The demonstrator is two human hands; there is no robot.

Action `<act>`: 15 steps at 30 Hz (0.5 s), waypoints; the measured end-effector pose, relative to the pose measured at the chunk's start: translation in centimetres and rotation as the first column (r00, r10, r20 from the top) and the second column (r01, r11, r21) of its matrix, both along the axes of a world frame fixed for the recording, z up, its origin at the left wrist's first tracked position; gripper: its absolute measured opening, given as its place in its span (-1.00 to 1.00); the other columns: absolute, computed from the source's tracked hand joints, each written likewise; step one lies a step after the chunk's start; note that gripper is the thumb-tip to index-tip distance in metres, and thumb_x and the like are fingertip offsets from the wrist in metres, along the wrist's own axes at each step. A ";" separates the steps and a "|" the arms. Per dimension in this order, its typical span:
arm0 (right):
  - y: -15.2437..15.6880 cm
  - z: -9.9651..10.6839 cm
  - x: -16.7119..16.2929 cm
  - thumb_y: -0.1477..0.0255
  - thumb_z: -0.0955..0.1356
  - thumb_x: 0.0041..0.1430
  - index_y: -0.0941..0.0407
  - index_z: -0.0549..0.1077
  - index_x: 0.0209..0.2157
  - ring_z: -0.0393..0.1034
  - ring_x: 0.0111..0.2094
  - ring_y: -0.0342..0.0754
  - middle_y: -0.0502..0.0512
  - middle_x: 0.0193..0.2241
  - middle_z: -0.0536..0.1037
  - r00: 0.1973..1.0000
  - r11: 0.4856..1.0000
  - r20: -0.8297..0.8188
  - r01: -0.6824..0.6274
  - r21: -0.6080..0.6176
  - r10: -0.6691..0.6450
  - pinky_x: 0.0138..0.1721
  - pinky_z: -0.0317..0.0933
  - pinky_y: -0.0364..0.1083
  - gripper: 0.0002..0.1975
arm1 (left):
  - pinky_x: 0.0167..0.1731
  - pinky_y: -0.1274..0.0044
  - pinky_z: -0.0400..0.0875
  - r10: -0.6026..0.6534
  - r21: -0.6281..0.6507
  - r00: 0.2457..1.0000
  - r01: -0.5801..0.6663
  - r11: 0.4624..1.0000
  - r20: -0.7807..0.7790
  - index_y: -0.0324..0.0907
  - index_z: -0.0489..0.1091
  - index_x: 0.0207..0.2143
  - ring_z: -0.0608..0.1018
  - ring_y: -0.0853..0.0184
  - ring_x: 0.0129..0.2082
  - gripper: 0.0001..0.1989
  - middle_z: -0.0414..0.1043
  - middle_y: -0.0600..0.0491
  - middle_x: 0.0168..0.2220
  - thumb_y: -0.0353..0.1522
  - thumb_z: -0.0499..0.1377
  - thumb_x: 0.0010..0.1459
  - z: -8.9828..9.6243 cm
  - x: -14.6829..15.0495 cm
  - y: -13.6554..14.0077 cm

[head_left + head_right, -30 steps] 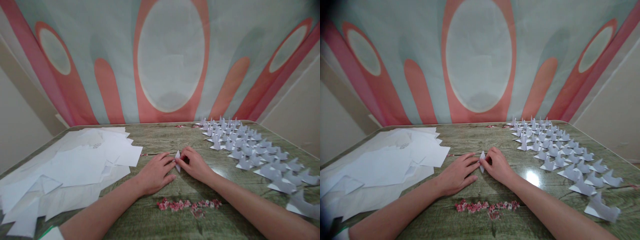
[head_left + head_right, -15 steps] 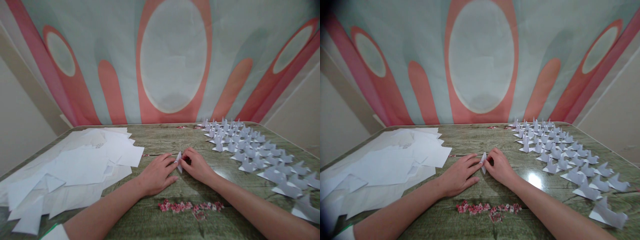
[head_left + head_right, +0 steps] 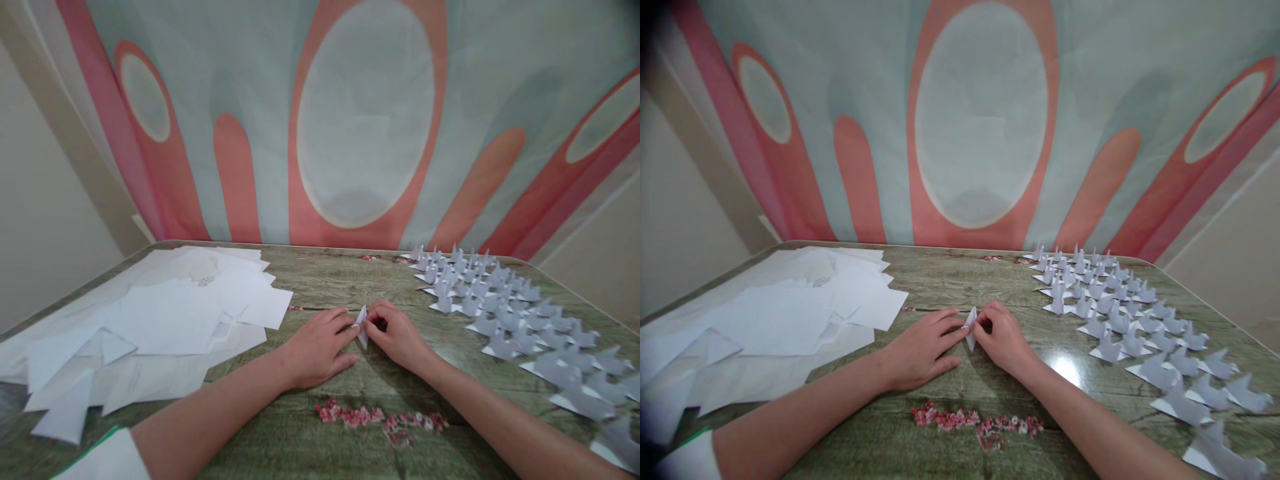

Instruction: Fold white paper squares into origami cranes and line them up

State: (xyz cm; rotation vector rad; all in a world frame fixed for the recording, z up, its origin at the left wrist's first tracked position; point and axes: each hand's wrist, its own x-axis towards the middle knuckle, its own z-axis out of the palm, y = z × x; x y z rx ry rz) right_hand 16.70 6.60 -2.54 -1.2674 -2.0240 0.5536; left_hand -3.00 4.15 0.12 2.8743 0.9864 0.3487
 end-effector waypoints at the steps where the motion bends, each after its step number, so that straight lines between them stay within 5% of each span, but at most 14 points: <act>1: 0.0 -0.1 0.0 0.51 0.27 0.02 0.13 0.35 -0.56 0.27 -0.39 -0.09 0.02 -0.48 0.36 1.000 1.000 -0.002 -0.004 0.001 0.004 -0.33 0.14 -0.11 -0.88 | 0.11 0.29 0.04 0.001 0.001 1.000 -0.001 1.000 0.000 -0.20 0.13 0.10 0.14 0.14 0.13 -0.50 0.21 -0.08 0.05 -0.15 0.00 0.16 0.0 0.0 0.0; 15: 0.5 -0.1 0.4 0.50 0.28 0.00 0.13 0.33 -0.58 0.29 -0.40 -0.11 0.02 -0.45 0.39 0.998 0.999 -0.048 -0.039 -0.037 0.038 -0.34 0.17 -0.13 -0.88 | 0.11 0.30 0.03 0.002 0.020 1.000 -0.002 1.000 -0.015 -0.20 0.11 0.10 0.13 0.14 0.13 -0.46 0.20 -0.10 0.06 -0.11 -0.01 0.15 -0.1 0.1 -0.1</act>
